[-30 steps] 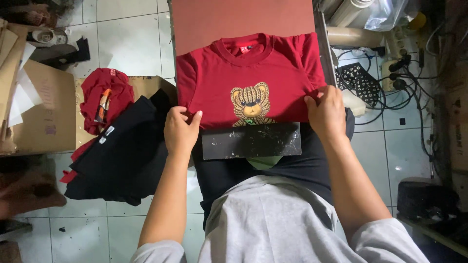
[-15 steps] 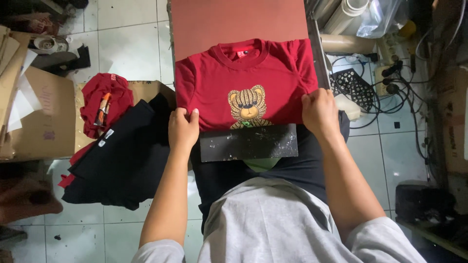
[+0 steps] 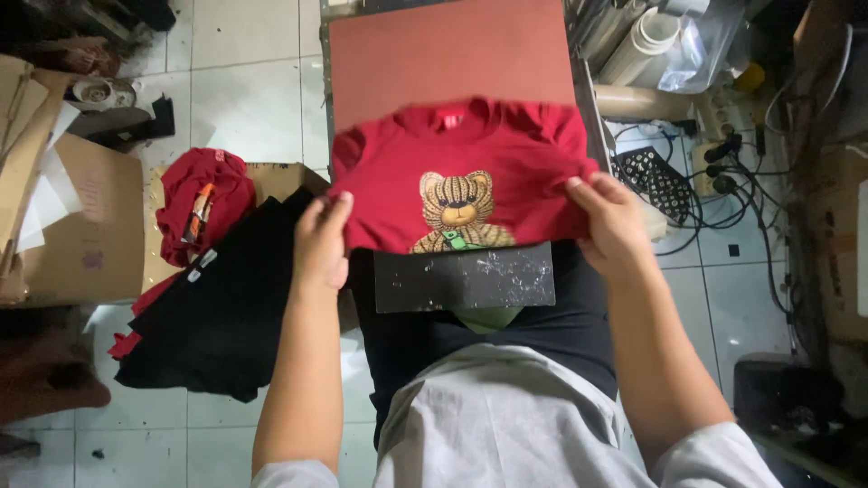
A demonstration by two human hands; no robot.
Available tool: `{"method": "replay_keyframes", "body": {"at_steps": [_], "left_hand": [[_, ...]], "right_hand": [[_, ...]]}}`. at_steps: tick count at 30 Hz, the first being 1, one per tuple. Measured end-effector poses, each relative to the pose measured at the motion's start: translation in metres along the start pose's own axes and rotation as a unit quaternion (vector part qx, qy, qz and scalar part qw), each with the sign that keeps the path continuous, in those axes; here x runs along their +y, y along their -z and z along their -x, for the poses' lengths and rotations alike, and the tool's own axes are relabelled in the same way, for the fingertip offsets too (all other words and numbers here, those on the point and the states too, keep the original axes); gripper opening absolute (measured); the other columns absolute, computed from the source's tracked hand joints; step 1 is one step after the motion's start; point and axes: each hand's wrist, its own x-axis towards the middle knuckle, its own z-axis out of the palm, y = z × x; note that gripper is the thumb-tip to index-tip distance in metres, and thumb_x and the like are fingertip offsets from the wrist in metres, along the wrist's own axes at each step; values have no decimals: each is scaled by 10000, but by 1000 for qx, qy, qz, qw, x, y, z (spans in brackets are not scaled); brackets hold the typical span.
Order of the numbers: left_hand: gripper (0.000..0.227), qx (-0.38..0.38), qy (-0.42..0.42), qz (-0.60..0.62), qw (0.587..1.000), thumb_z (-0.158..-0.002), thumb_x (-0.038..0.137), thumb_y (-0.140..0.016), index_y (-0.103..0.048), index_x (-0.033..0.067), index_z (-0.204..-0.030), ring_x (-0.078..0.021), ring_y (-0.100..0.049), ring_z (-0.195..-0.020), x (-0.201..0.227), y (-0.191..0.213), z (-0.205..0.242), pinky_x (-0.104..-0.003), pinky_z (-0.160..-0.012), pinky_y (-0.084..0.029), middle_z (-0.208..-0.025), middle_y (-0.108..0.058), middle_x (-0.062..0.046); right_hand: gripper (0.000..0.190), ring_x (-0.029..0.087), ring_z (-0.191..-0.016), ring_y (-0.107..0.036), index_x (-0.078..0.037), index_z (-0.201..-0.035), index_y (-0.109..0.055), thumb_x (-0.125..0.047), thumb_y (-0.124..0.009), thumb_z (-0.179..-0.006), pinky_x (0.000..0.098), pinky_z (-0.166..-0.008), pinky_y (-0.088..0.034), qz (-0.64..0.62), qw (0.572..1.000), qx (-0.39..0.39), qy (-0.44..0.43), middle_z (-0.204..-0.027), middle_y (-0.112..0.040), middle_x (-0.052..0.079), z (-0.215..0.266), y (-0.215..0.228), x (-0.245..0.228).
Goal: The person places a red t-shirt on a heat press machine, smooths the fabric, and operates the press. The person then removes the shirt, folds it, and places it on a stack.
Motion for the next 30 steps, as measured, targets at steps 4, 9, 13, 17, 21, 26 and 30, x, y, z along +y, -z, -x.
{"method": "replay_keyframes", "body": {"at_steps": [4, 9, 13, 17, 21, 26, 30], "left_hand": [[355, 4, -30, 2, 1000, -939, 396, -739, -710, 102, -1136, -195, -602, -1058, 73, -4, 22, -371, -950, -473, -1057, -669, -68], [458, -32, -52, -16, 998, -936, 413, -755, -670, 118, -1275, -300, -604, -1229, 84, -19, -1, -522, -1034, -475, -1279, -661, -149], [184, -79, -30, 114, 990, -934, 244, -691, -669, 140, -1084, -134, -709, -803, 95, -15, -46, -262, -686, -559, -965, -736, -27], [319, -111, -161, 48, 980, -952, 366, -645, -617, 144, -1179, -190, -652, -1109, 107, -14, -41, -298, -865, -576, -1210, -682, -53], [433, -24, -4, -64, 998, -971, 394, -708, -635, 52, -1228, -168, -644, -851, 24, -19, -77, -220, -563, -606, -1104, -609, -82], [417, -26, -1, -179, 983, -943, 299, -755, -665, -12, -1205, -195, -677, -491, -94, 8, -110, -290, -430, -575, -966, -699, -169], [515, -44, -22, -239, 970, -881, 250, -800, -628, -27, -1280, -216, -736, -590, -99, 11, -112, -295, -492, -591, -1031, -703, -196]], "right_hand": [[70, 115, -733, -710, -147, -1037, -728, -144, -765, -977, 247, -625, -588, -67, 986, -30, 147, -847, -709, 5, -1, 5, -31], [203, 164, -856, -730, -91, -1181, -702, -75, -737, -981, 302, -710, -641, -98, 970, -64, 214, -973, -701, 43, -5, -16, -66], [320, 269, -1137, -735, -85, -1315, -596, -73, -552, -998, 289, -730, -670, -60, 980, -121, 144, -1201, -736, 130, -11, -21, -109], [297, 314, -1088, -734, -88, -1279, -585, 3, -596, -997, 439, -915, -680, -185, 924, -211, 261, -1206, -701, 147, -25, -15, -101], [253, 218, -659, -724, -94, -1243, -622, -171, -698, -1014, 283, -464, -620, -27, 980, -83, 180, -934, -655, 79, -83, -9, -33], [366, 234, -613, -697, -55, -1325, -596, -148, -703, -988, 341, -476, -636, 71, 988, -54, 123, -985, -662, 154, -91, 0, 41], [376, 262, -529, -686, 21, -1323, -562, -137, -687, -1006, 378, -433, -609, 93, 983, -38, 151, -924, -665, 207, -84, 4, 44]]}}
